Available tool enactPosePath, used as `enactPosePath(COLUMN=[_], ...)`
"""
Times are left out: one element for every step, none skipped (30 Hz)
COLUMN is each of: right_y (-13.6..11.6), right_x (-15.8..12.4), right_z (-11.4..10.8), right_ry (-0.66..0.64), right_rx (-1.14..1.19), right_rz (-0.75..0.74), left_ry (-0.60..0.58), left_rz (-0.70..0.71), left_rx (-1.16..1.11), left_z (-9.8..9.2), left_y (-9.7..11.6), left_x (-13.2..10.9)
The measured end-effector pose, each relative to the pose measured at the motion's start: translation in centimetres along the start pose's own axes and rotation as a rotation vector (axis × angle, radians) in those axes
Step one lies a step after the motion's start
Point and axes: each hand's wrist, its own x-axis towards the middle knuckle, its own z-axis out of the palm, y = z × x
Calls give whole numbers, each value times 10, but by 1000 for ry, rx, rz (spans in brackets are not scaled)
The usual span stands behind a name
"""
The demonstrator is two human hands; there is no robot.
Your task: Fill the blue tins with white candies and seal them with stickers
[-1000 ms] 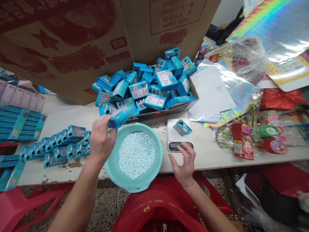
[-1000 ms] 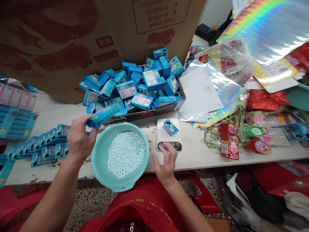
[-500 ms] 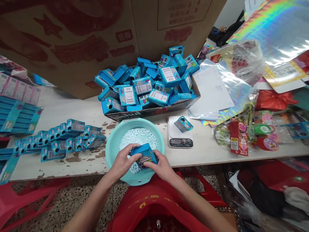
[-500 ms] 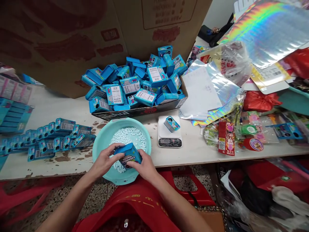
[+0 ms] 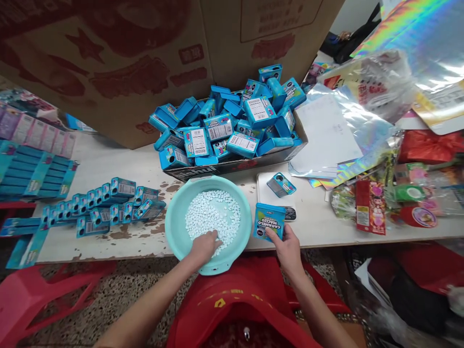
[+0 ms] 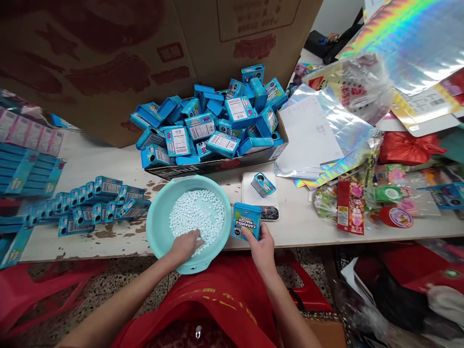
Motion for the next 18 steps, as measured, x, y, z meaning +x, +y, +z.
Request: enactPosePath(right_y=[1,1,1,1,1,1,0,0,-1,-1,-2,-2,-3,-3,-3,-4,-3,-3], right_x=[-1,-2,-3,-4,-5,-5,-5,-5,-5,-5,-4,-3,-2,-1,0,1,3,5], right_z=[0,0,0,0,0,-1,-2,-4,-6,-8,-10,-12,-14,-16,-19,-22,-26,-30], right_ry=[2,2,-4,-11,-19,-23,-23,-19,-12,-4,4,15,25,36,48,62,78,93], right_rx=[-2,-3,-4,-4,-1,3,5,5,5,5,5,9,15,23,34,48,60,64], right_rz=[10,16,19,19,16,11,7,6,6,8,9,9,9,10,12,15,19,24], left_ry=[18,48,82,103,105,93,80,78,81,86,91,81,59,28,-2,-32,-64,-89], left_rz=[-11,-21,-33,-41,-44,-45,-57,-80,-105,-131,-157,-171,-167,-148,-118,-79,-33,12], left_rx=[-81,-195,-352,-551,-783,-1030,-1268,-1478,-1647,-1774,-1865,-1929,-1976,-2011,-2038,-2060,-2073,-2080], left_z=[-1,-4,-7,-11,-15,-19,-23,-27,-31,-36,-42,-50,-58,-66,-76,-85,-95,-103], left_y=[1,1,-1,-4,-8,-12,-15,-16,-15,-12,-5,4,16,31,48,66,86,106], left_x=[2,5,8,11,14,17,20,22,25,28,31,35,39,44,49,55,61,68])
